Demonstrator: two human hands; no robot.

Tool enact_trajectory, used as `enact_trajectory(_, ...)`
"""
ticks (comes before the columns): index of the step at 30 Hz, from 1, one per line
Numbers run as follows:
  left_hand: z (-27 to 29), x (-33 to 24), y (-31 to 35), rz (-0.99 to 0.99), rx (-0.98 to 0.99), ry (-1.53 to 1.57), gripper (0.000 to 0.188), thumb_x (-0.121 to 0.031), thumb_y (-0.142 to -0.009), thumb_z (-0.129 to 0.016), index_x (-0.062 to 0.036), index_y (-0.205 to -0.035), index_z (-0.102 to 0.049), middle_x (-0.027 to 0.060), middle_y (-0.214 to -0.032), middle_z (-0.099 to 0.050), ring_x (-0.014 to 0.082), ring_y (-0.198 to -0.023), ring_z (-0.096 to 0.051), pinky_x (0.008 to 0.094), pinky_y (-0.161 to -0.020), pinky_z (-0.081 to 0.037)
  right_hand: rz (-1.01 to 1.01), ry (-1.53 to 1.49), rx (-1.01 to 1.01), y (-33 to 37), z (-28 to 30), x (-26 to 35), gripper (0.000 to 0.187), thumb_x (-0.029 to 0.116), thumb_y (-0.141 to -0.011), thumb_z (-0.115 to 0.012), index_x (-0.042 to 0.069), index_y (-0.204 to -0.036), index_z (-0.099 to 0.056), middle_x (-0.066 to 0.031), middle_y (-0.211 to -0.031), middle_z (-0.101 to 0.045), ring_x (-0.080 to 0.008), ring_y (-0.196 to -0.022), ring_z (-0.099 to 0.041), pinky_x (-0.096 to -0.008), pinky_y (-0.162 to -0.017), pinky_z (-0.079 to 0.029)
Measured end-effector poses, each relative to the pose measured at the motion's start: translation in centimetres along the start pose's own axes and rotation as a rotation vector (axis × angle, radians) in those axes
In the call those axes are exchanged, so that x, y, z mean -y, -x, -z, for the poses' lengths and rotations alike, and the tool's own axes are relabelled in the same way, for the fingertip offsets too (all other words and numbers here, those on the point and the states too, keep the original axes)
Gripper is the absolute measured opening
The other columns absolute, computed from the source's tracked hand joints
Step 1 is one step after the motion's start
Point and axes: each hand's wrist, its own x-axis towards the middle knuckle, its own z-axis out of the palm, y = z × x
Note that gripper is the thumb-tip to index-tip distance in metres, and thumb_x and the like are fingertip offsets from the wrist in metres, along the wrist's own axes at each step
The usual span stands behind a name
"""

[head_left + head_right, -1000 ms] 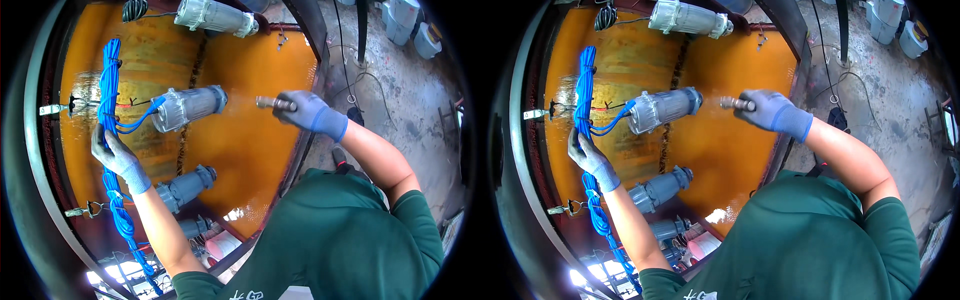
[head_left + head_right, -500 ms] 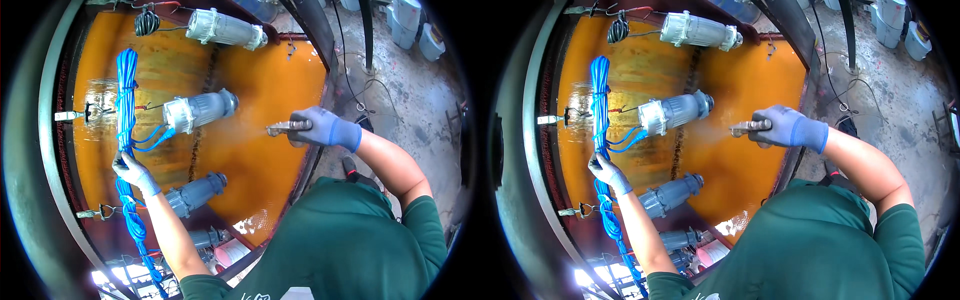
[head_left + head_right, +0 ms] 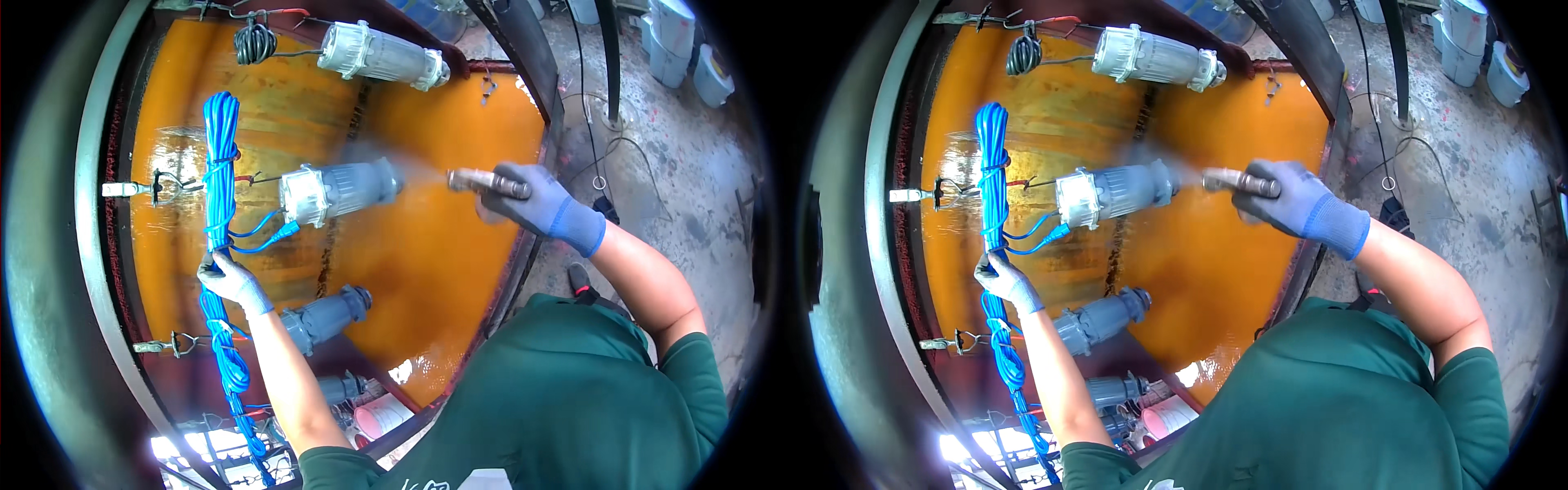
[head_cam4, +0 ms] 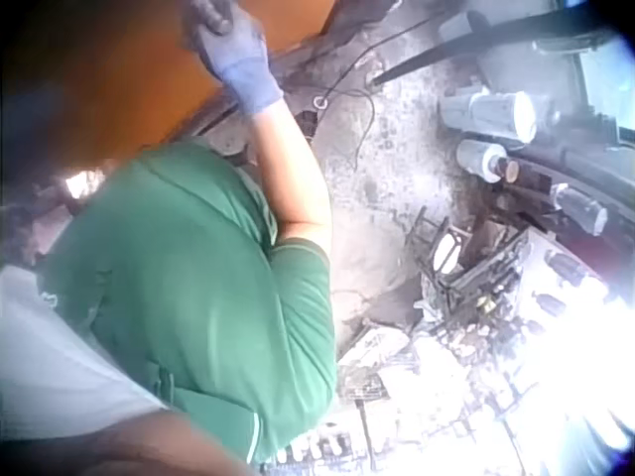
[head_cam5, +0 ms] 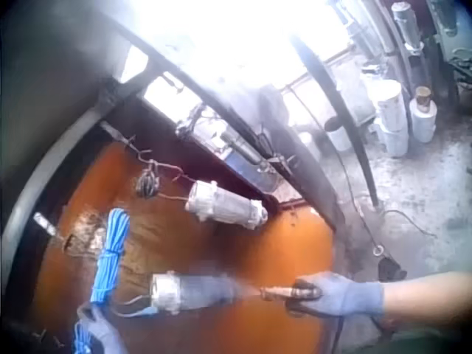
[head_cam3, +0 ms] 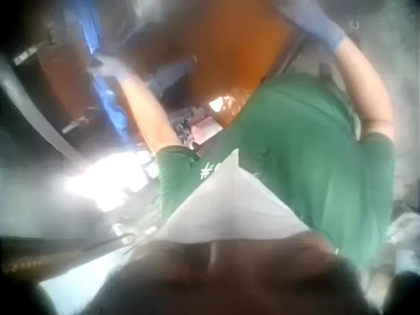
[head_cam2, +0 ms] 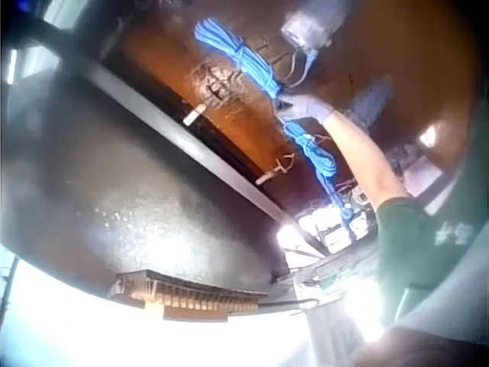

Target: The person spray paints hanging metal motor parts with a spray gun while rotating them by hand, and presses buttons on an electrical control panel to advance the conveyor line.

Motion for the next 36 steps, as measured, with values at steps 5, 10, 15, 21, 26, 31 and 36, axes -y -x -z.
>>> enact_trajectory(5,-0.5,0.7,0.2,0.01,-0.015,0.006,0.029,-0.022,-0.105,-0.066,0.006,-0.106,-0.061,0.0175,-0.104,-0.065,0.0243,-0.094,-0.063,0.0405,-0.083,-0.055,0.134,0.069,0.153,0.5,-0.1,0.9,0.027,0.029,-0.094,-0.077,0.005,-0.098,-0.066,-0.0155,-0.082,-0.073,-0.0334,-0.081,-0.075,-0.0422,-0.075,-0.058)
enact_trajectory(10,-0.9,0.1,0.4,0.018,-0.009,0.031,0.031,-0.025,-0.104,-0.069,0.0045,-0.108,-0.062,0.0167,-0.105,-0.067,0.025,-0.095,-0.064,0.0409,-0.086,-0.055,0.254,-0.027,0.038,0.2,-0.7,2.6,0.026,0.027,-0.094,-0.079,0.006,-0.101,-0.066,-0.0178,-0.085,-0.071,-0.0358,-0.084,-0.074,-0.0454,-0.075,-0.057)
enact_trajectory(15,-0.7,2.1,0.2,0.029,-0.016,-0.045,0.029,-0.025,-0.104,-0.07,0.0024,-0.11,-0.063,0.0147,-0.107,-0.067,0.0229,-0.096,-0.064,0.0396,-0.086,-0.054,0.353,0.144,0.092,0.4,-1.5,3.9,0.027,0.03,-0.093,-0.08,0.008,-0.101,-0.066,-0.0185,-0.084,-0.07,-0.039,-0.085,-0.072,-0.0487,-0.077,-0.056)
enact_trajectory(21,-1.4,1.2,0.3,0.103,0.044,0.085,0.021,-0.018,-0.105,-0.066,0.0025,-0.11,-0.061,0.0146,-0.106,-0.067,0.0209,-0.095,-0.065,0.0351,-0.083,-0.055,0.36,0.043,0.113,-0.9,-1.6,3.4,0.025,0.029,-0.093,-0.079,0.008,-0.1,-0.065,-0.0176,-0.083,-0.069,-0.0399,-0.081,-0.071,-0.0496,-0.075,-0.056)
enact_trajectory(26,-0.8,4.1,-0.8,0.134,0.021,0.069,0.017,-0.012,-0.103,-0.067,0.0032,-0.111,-0.066,0.0129,-0.106,-0.071,0.0205,-0.094,-0.066,0.0359,-0.085,-0.055,0.201,0.115,-0.026,-1.2,-2.5,1.6,0.029,0.032,-0.093,-0.079,0.007,-0.1,-0.065,-0.0196,-0.084,-0.07,-0.0406,-0.083,-0.071,-0.0489,-0.075,-0.057)
enact_trajectory(31,-0.2,5.1,-2.0,0.14,0.09,-0.022,0.022,-0.009,-0.104,-0.064,0.0046,-0.12,-0.068,0.0149,-0.112,-0.073,0.0212,-0.1,-0.068,0.0366,-0.091,-0.054,0.064,0.047,0.079,-1.1,-1.6,0.0,0.031,0.033,-0.093,-0.079,0.006,-0.098,-0.064,-0.0196,-0.083,-0.07,-0.0401,-0.083,-0.073,-0.048,-0.075,-0.056)
enact_trajectory(36,0.9,4.1,-2.5,0.273,0.207,0.108,0.05,-0.001,-0.1,-0.059,0.0056,-0.149,-0.055,0.0199,-0.144,-0.062,0.0249,-0.128,-0.06,0.0399,-0.111,-0.046,0.029,-0.058,0.043,-1.0,-1.8,-2.0,0.031,0.034,-0.094,-0.077,0.005,-0.096,-0.065,-0.0149,-0.083,-0.074,-0.0351,-0.081,-0.074,-0.0432,-0.076,-0.056)
